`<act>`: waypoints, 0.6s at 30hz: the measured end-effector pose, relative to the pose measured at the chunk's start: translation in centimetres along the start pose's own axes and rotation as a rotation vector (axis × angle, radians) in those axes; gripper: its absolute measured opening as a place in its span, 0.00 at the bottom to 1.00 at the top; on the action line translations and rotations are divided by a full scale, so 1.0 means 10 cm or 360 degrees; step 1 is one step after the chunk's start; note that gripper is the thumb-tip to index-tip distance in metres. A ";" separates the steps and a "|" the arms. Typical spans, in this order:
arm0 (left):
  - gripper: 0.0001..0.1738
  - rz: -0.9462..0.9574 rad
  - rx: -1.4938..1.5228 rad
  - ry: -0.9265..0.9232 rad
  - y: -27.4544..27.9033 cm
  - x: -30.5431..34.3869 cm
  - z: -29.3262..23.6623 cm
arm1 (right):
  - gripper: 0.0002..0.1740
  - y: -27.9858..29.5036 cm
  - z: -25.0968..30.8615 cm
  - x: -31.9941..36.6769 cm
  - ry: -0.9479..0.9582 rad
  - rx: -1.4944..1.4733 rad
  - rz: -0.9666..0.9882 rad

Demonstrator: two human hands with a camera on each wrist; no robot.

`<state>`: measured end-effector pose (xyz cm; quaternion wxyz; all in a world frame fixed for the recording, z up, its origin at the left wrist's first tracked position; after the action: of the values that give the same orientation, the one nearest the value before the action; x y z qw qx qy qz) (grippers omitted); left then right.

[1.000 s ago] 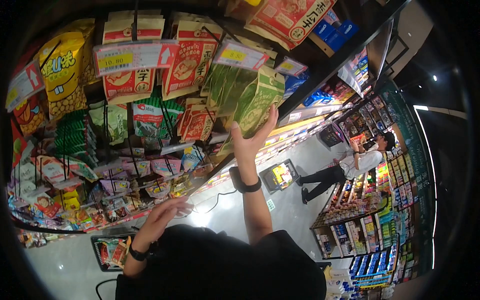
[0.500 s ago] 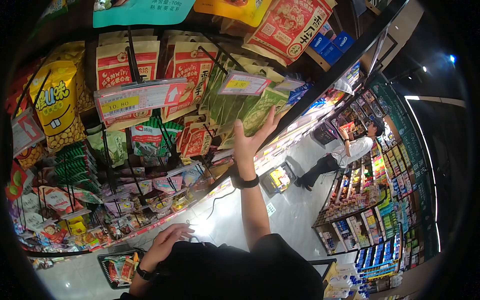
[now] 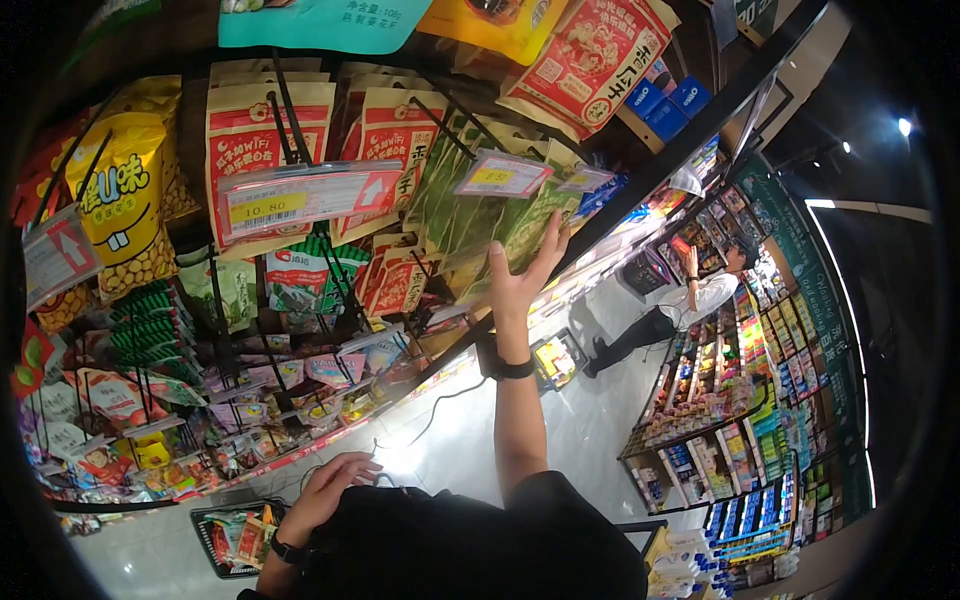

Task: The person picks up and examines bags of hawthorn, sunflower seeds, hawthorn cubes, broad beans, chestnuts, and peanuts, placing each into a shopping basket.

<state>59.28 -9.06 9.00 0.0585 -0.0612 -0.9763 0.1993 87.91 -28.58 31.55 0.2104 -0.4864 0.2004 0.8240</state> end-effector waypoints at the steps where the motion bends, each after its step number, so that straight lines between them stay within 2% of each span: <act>1: 0.18 -0.0002 0.0010 -0.0002 -0.01 0.01 0.02 | 0.52 0.01 0.01 0.01 0.0010 -0.0001 0.0010; 4: 0.18 -0.0005 0.0027 0.0002 -0.03 0.05 0.05 | 0.53 0.03 0.01 0.06 0.0101 0.0129 0.0092; 15: 0.19 -0.0035 0.0034 -0.0009 -0.06 0.21 0.17 | 0.49 0.02 -0.05 0.06 0.0023 -0.0068 0.0204; 18: 0.18 -0.0042 0.0014 -0.0027 -0.06 0.28 0.16 | 0.50 -0.08 0.06 -0.02 0.0013 0.0105 0.0279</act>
<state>56.19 -9.82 8.02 0.0531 -0.0463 -0.9766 0.2033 88.03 -27.59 31.88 0.1525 -0.4633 0.2702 0.8301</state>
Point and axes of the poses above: each hand's wrist, its own x-axis away from the middle knuckle, its own y-axis out of the back of the hand, z = x × y, the point moved 6 cm from there along -x, towards the middle knuckle, and after that the axes turned 6 degrees about -z, right-handed, at the moved point
